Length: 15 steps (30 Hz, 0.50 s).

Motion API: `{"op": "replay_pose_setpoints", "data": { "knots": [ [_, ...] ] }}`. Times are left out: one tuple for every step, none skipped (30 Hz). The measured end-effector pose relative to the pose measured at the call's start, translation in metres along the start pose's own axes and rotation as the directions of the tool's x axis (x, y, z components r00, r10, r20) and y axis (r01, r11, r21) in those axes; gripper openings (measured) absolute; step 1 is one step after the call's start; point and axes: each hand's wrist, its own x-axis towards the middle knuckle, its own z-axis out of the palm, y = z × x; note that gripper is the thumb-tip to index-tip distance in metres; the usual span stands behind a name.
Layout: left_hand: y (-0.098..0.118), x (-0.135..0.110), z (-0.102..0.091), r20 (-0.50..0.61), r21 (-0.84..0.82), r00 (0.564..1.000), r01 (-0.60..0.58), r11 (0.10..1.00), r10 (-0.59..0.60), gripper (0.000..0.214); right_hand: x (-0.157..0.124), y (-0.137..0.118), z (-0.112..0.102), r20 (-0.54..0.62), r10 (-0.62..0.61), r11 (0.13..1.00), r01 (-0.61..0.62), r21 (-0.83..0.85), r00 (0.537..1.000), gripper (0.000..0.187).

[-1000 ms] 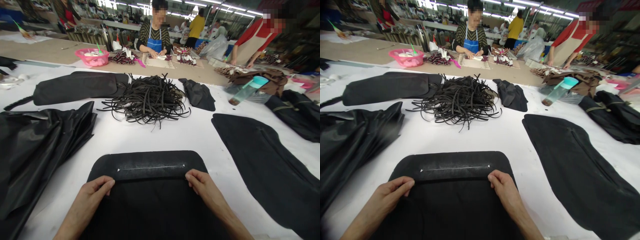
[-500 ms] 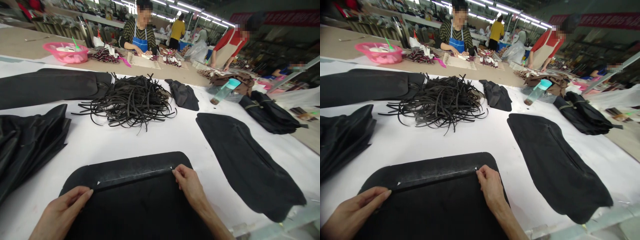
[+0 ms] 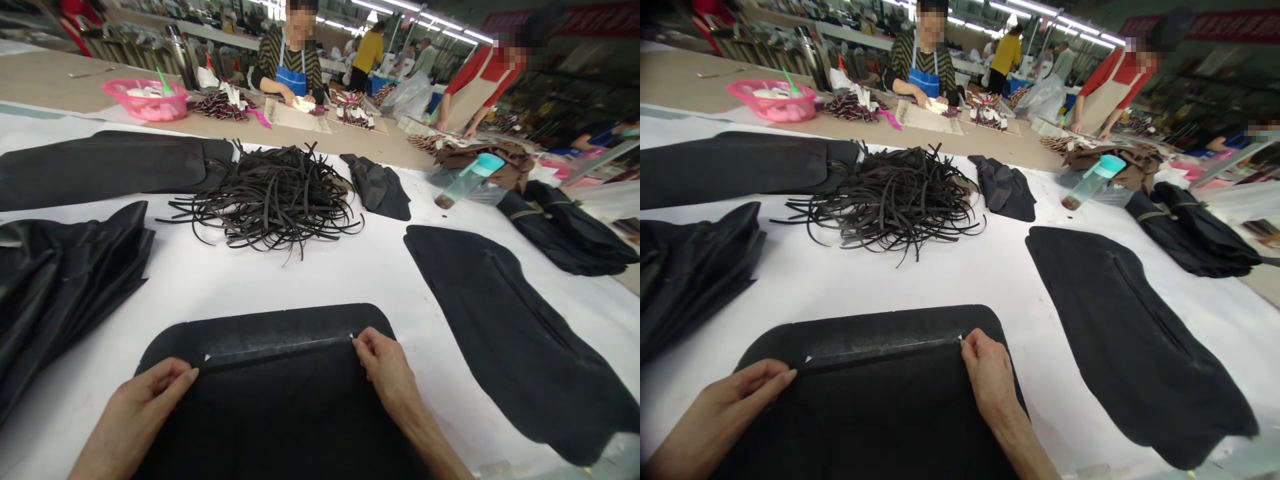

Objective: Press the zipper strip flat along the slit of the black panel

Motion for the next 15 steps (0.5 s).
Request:
{"op": "replay_pose_setpoints", "data": {
  "knots": [
    [0.004, -0.002, -0.001, 0.044, -0.01, 0.999, 0.001, 1.0, 0.0, 0.046, 0.0, 0.001, 0.0, 0.015, -0.006, 1.0, 0.006, 0.0, 1.0, 0.026],
    [0.009, -0.004, -0.001, 0.037, -0.008, 0.999, -0.014, 1.0, 0.014, 0.044, 0.001, 0.003, 0.0, 0.033, -0.012, 1.0, 0.012, 0.004, 0.999, 0.027],
    [0.014, -0.006, -0.001, 0.023, -0.014, 0.999, -0.031, 0.999, 0.031, 0.042, 0.002, 0.004, 0.0, 0.052, -0.016, 1.0, 0.015, 0.008, 0.999, 0.029],
    [0.018, -0.008, -0.001, 0.003, -0.026, 0.999, -0.039, 0.999, 0.039, 0.039, 0.003, 0.006, 0.0, 0.072, -0.016, 1.0, 0.015, 0.011, 0.997, 0.03],
    [0.022, -0.009, -0.001, -0.005, -0.037, 0.999, -0.039, 0.999, 0.038, 0.037, 0.005, 0.008, 0.0, 0.086, -0.015, 1.0, 0.013, 0.013, 0.996, 0.031],
    [0.024, -0.01, -0.001, -0.015, -0.043, 0.999, -0.041, 0.998, 0.041, 0.035, 0.007, 0.01, 0.0, 0.1, -0.013, 1.0, 0.012, 0.015, 0.995, 0.032],
    [0.026, -0.01, -0.001, -0.024, -0.044, 0.999, -0.043, 0.998, 0.042, 0.033, 0.009, 0.012, 0.0, 0.115, -0.013, 1.0, 0.011, 0.02, 0.993, 0.032],
    [0.027, -0.011, 0.0, -0.031, -0.041, 0.999, -0.044, 0.998, 0.043, 0.032, 0.01, 0.014, 0.001, 0.131, -0.013, 0.999, 0.009, 0.03, 0.991, 0.032],
    [0.028, -0.011, 0.0, -0.04, -0.038, 0.998, -0.045, 0.998, 0.044, 0.031, 0.012, 0.015, 0.001, 0.152, -0.015, 0.999, 0.008, 0.044, 0.988, 0.032],
    [0.028, -0.011, 0.0, -0.047, -0.036, 0.998, -0.043, 0.998, 0.041, 0.031, 0.013, 0.016, 0.001, 0.173, -0.017, 0.998, 0.006, 0.06, 0.985, 0.032],
    [0.028, -0.011, 0.001, -0.054, -0.037, 0.998, -0.04, 0.999, 0.038, 0.03, 0.014, 0.017, 0.001, 0.192, -0.014, 0.997, 0.001, 0.072, 0.981, 0.032],
    [0.028, -0.011, 0.001, -0.058, -0.04, 0.998, -0.038, 0.998, 0.036, 0.03, 0.014, 0.018, 0.0, 0.202, -0.01, 0.997, -0.006, 0.078, 0.979, 0.032],
    [0.027, -0.011, 0.002, -0.062, -0.044, 0.997, -0.038, 0.998, 0.035, 0.03, 0.015, 0.018, 0.0, 0.205, -0.005, 0.997, -0.011, 0.079, 0.979, 0.032],
    [0.026, -0.01, 0.002, -0.067, -0.046, 0.997, -0.041, 0.998, 0.038, 0.029, 0.015, 0.018, 0.0, 0.202, -0.001, 0.997, -0.014, 0.074, 0.979, 0.032],
    [0.025, -0.01, 0.003, -0.073, -0.046, 0.996, -0.049, 0.998, 0.045, 0.028, 0.015, 0.018, 0.0, 0.201, 0.002, 0.998, -0.016, 0.066, 0.98, 0.033]
  ]
}}
